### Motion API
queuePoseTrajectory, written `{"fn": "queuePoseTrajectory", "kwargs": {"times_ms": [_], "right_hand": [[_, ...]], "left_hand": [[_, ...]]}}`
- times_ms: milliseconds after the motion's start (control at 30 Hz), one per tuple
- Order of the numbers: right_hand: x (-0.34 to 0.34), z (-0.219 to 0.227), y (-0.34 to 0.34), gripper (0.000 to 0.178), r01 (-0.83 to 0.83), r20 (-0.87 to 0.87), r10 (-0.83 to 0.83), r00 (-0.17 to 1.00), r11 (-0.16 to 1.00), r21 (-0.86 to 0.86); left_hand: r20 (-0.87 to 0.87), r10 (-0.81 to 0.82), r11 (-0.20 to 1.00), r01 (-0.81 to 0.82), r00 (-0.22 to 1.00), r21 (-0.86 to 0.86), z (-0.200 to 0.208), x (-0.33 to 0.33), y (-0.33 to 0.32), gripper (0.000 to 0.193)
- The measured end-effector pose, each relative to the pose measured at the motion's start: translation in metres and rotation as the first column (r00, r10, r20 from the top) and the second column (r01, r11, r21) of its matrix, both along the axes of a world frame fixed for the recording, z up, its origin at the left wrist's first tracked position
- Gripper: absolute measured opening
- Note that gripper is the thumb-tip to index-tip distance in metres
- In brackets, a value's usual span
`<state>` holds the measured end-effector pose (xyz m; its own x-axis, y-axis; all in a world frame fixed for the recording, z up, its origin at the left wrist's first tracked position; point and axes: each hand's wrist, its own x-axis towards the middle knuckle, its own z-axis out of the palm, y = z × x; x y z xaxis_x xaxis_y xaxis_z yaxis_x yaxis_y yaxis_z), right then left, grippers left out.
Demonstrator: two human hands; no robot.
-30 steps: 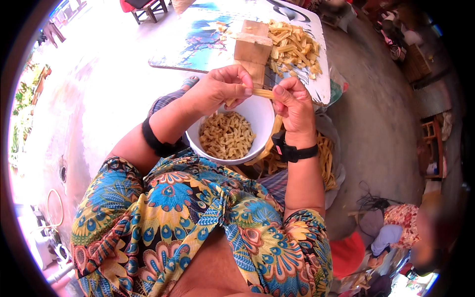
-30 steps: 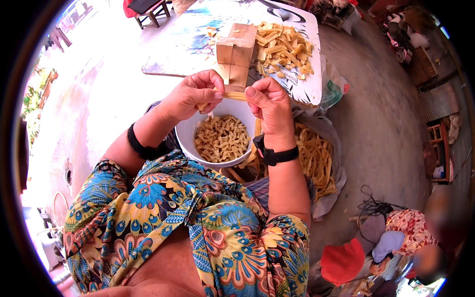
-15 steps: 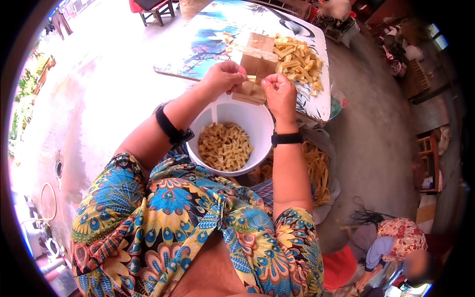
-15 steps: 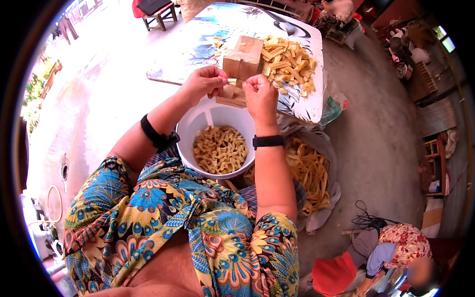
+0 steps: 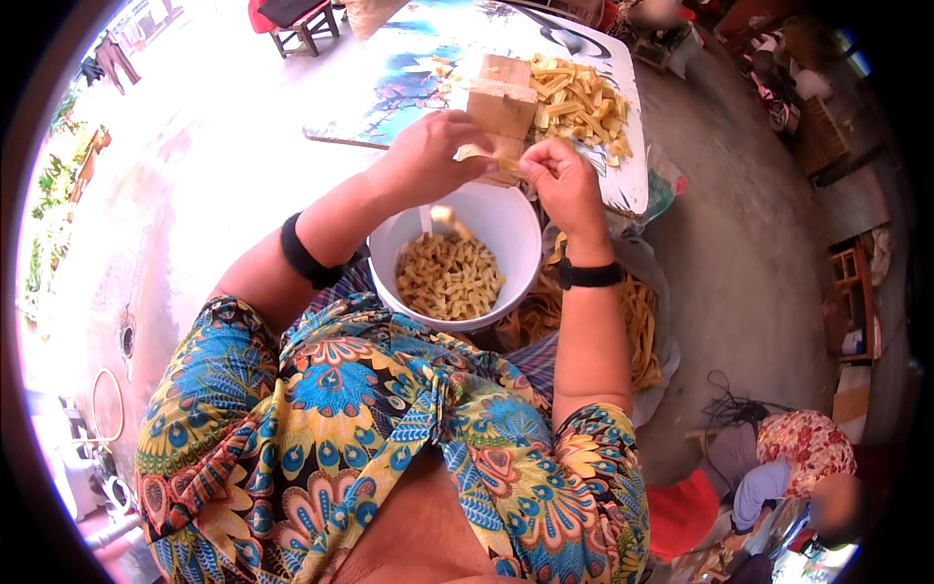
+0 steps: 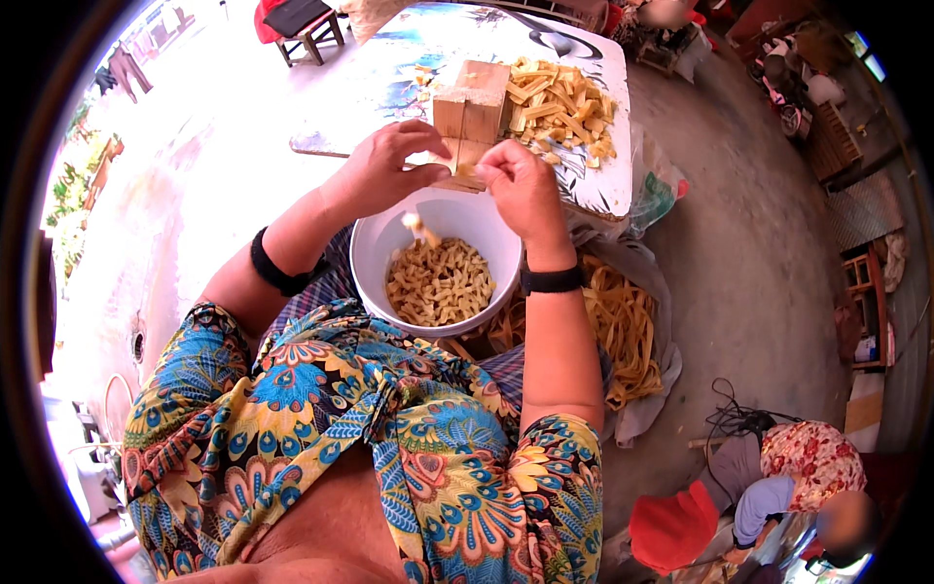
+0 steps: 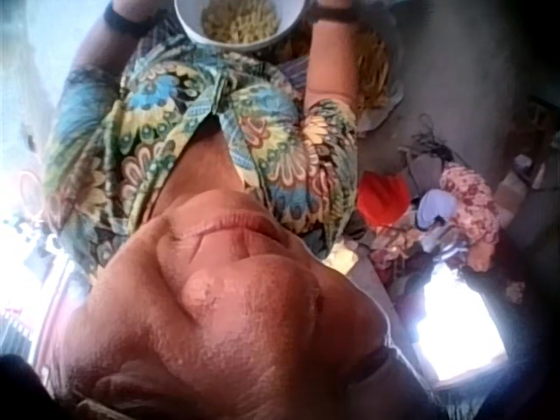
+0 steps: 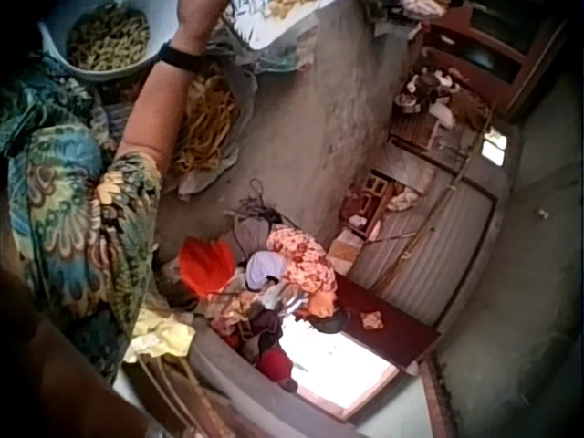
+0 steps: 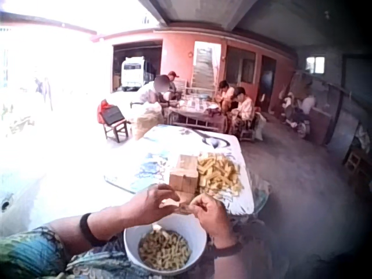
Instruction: The person shapes long strips of dough into knots by hand and places them into a white bucket.
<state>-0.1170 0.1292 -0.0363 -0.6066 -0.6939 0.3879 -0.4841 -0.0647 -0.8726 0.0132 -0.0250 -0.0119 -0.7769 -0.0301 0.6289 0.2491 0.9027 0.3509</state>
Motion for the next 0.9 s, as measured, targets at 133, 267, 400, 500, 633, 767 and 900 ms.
{"fn": "queuePoseTrajectory", "kwargs": {"times_ms": [133, 267, 400, 500, 633, 767, 900], "right_hand": [[0.017, 0.009, 0.006, 0.008, -0.248, 0.196, 0.28, 0.94, 0.953, -0.172], [-0.002, 0.009, 0.027, 0.008, -0.228, 0.18, 0.211, 0.961, 0.971, 0.079], [0.005, 0.013, 0.024, 0.006, -0.035, 0.051, 0.033, 0.998, 0.999, 0.035], [0.028, 0.022, 0.018, 0.004, -0.018, -0.039, 0.009, 0.999, 0.971, -0.238], [0.05, 0.023, 0.009, 0.015, -0.069, -0.522, 0.006, 0.853, 0.992, -0.102], [0.048, 0.006, 0.006, 0.02, -0.046, -0.573, -0.056, 0.818, 0.986, -0.162], [0.047, -0.007, -0.002, 0.01, -0.187, -0.014, 0.193, 0.981, 0.924, -0.333]], "left_hand": [[0.299, -0.173, 0.896, 0.024, 0.938, 0.444, 0.022, 0.003, 0.027, 0.034], [0.232, -0.031, 0.957, -0.039, 0.972, 0.287, 0.011, 0.015, -0.013, 0.028], [0.29, -0.198, 0.98, 0.193, 0.936, 0.047, -0.002, 0.019, -0.004, 0.033], [0.324, -0.061, 0.997, 0.042, 0.944, 0.063, -0.005, 0.01, 0.006, 0.048], [0.195, -0.538, 0.437, 0.073, 0.82, 0.896, 0.0, 0.013, 0.004, 0.059], [-0.156, -0.692, -0.168, 0.053, 0.705, 0.984, 0.007, 0.016, 0.016, 0.055], [-0.193, -0.535, -0.206, 0.095, 0.822, 0.974, -0.009, 0.001, 0.019, 0.039]]}}
